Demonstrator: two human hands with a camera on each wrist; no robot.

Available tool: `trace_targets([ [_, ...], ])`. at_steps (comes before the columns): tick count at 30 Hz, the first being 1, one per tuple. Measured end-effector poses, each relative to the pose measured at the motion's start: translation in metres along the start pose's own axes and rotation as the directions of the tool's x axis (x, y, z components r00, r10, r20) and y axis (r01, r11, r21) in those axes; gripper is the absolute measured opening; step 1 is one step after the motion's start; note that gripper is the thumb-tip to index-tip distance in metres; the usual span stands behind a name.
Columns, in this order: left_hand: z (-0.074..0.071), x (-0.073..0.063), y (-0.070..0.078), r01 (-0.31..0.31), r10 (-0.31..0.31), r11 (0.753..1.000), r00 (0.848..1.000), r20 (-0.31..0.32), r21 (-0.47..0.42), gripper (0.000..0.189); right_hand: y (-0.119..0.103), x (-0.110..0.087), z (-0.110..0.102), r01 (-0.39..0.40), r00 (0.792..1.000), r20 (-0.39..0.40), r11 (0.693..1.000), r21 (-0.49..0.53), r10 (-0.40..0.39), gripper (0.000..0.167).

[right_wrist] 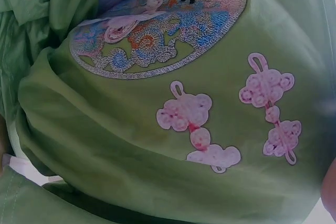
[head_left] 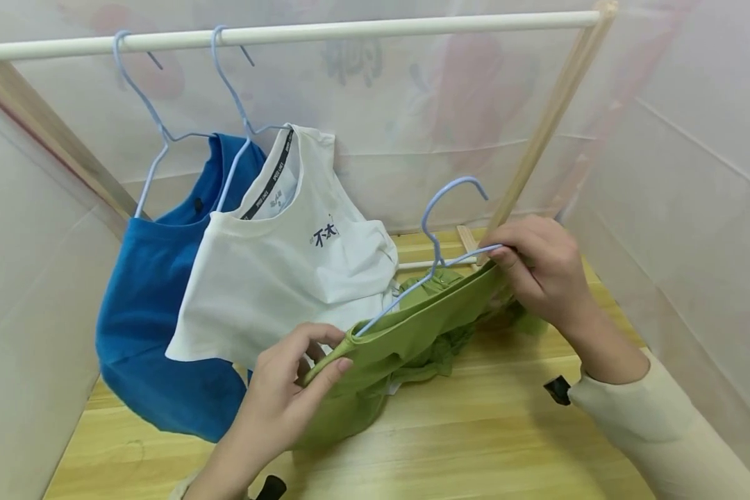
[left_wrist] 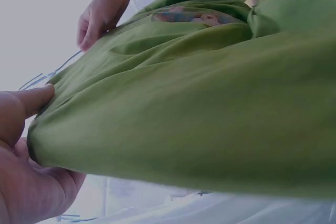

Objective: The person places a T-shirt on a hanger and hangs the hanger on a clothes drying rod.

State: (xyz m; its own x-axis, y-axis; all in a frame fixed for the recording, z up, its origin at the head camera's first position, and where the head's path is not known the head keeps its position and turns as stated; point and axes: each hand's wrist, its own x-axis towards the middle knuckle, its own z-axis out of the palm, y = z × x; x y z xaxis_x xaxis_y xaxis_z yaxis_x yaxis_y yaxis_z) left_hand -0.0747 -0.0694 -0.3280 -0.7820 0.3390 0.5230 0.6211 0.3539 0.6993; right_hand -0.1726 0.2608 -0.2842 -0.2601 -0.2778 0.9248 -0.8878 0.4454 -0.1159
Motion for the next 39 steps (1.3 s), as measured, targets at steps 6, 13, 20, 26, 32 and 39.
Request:
trace_targets([
  [6,0.001,0.001,-0.001,-0.084,0.083,0.996,0.996,-0.018,-0.012,0.031,0.003,-0.001,-0.004,-0.032,0.999,0.001,0.999,-0.008,0.032,0.048],
  [13,0.002,0.005,0.005,-0.118,0.118,0.993,0.992,-0.035,0.018,0.036,0.0,-0.002,-0.002,-0.028,1.0,0.007,1.0,0.004,0.028,0.048],
  [20,0.005,0.015,0.011,-0.167,0.178,0.981,0.977,-0.113,0.098,0.011,-0.008,-0.003,0.002,0.009,1.0,0.005,1.0,-0.004,-0.009,0.046],
  [26,0.005,0.017,0.012,-0.137,0.148,0.986,0.98,-0.133,0.09,0.011,-0.012,-0.003,0.003,0.009,1.0,-0.006,1.0,-0.007,-0.009,0.045],
  [32,-0.002,0.009,0.01,-0.068,0.077,0.991,0.993,-0.084,0.112,0.021,-0.008,0.0,-0.001,-0.045,0.999,-0.029,0.999,0.011,0.045,0.05],
  [39,-0.013,0.001,0.011,-0.08,0.085,0.991,0.995,-0.043,0.104,0.017,0.0,0.004,-0.007,-0.15,0.986,-0.067,0.987,0.058,0.154,0.054],
])
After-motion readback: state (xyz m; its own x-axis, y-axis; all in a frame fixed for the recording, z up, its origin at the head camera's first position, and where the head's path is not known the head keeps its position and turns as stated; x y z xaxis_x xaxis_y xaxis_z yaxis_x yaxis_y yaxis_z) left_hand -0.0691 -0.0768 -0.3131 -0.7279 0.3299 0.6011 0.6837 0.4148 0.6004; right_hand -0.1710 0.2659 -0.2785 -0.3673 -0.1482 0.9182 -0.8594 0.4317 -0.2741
